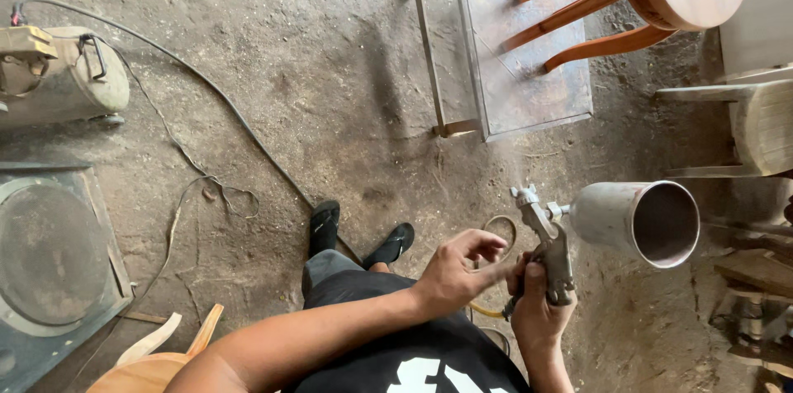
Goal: The person pours liquid into a container and then uses a spray gun to apply a finish to a wooden stool, rotating the stool to coat the legs and the seat.
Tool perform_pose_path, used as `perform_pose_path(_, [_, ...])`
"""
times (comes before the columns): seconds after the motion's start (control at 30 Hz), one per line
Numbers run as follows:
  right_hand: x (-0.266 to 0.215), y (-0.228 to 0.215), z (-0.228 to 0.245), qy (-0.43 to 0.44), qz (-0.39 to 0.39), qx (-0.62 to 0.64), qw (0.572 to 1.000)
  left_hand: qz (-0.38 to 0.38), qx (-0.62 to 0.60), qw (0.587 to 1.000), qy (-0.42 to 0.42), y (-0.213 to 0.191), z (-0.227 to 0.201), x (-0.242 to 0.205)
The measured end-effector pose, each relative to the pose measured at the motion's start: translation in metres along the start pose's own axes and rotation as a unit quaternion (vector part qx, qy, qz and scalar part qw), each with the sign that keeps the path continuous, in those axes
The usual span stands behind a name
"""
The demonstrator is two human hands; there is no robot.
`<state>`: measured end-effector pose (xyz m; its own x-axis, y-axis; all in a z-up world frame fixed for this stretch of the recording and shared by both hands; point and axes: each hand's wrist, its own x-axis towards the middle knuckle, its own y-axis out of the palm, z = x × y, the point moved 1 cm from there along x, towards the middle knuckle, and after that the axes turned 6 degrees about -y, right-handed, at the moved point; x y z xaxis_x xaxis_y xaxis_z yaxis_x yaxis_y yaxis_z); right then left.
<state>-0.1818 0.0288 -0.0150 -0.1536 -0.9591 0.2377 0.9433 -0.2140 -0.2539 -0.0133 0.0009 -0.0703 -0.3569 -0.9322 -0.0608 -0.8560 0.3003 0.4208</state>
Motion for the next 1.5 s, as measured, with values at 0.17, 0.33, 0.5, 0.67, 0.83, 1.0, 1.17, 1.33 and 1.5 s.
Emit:
perform_pose_path(0.17, [-0.010,-0.026,-0.020,0.004,0.000,0.080,0.997,0.127,-0.039,0.990,-0.045,0.006,-0.029,-0.006])
perform_pose_path(0.33, [-0.016,-0.039,-0.030,-0.005,0.082,0.160,0.984,0.134,-0.025,0.988,-0.073,0.013,-0.044,-0.005])
perform_pose_path(0.5, [-0.019,-0.050,-0.043,0.022,0.068,0.203,0.977,0.124,-0.018,0.986,-0.105,0.019,-0.052,-0.002])
perform_pose_path(0.67, [-0.014,-0.064,-0.056,0.132,-0.003,0.315,0.940,0.117,-0.002,0.989,-0.091,0.020,-0.053,0.001])
perform_pose_path(0.83, [-0.017,-0.067,-0.057,0.052,0.033,0.162,0.985,0.121,-0.004,0.988,-0.094,0.021,-0.051,0.004])
perform_pose_path(1.0, [-0.018,-0.064,-0.054,0.030,0.046,0.151,0.987,0.125,0.008,0.987,-0.096,0.020,-0.051,0.005])
perform_pose_path(1.17, [-0.014,-0.061,-0.049,0.056,0.039,0.163,0.984,0.133,0.000,0.986,-0.098,0.021,-0.050,0.005])
perform_pose_path(1.33, [-0.015,-0.054,-0.039,0.047,0.060,0.170,0.983,0.130,0.003,0.987,-0.094,0.022,-0.047,0.002])
perform_pose_path(1.5, [-0.018,-0.050,-0.035,0.051,0.063,0.176,0.981,0.127,0.005,0.988,-0.090,0.023,-0.046,0.000])
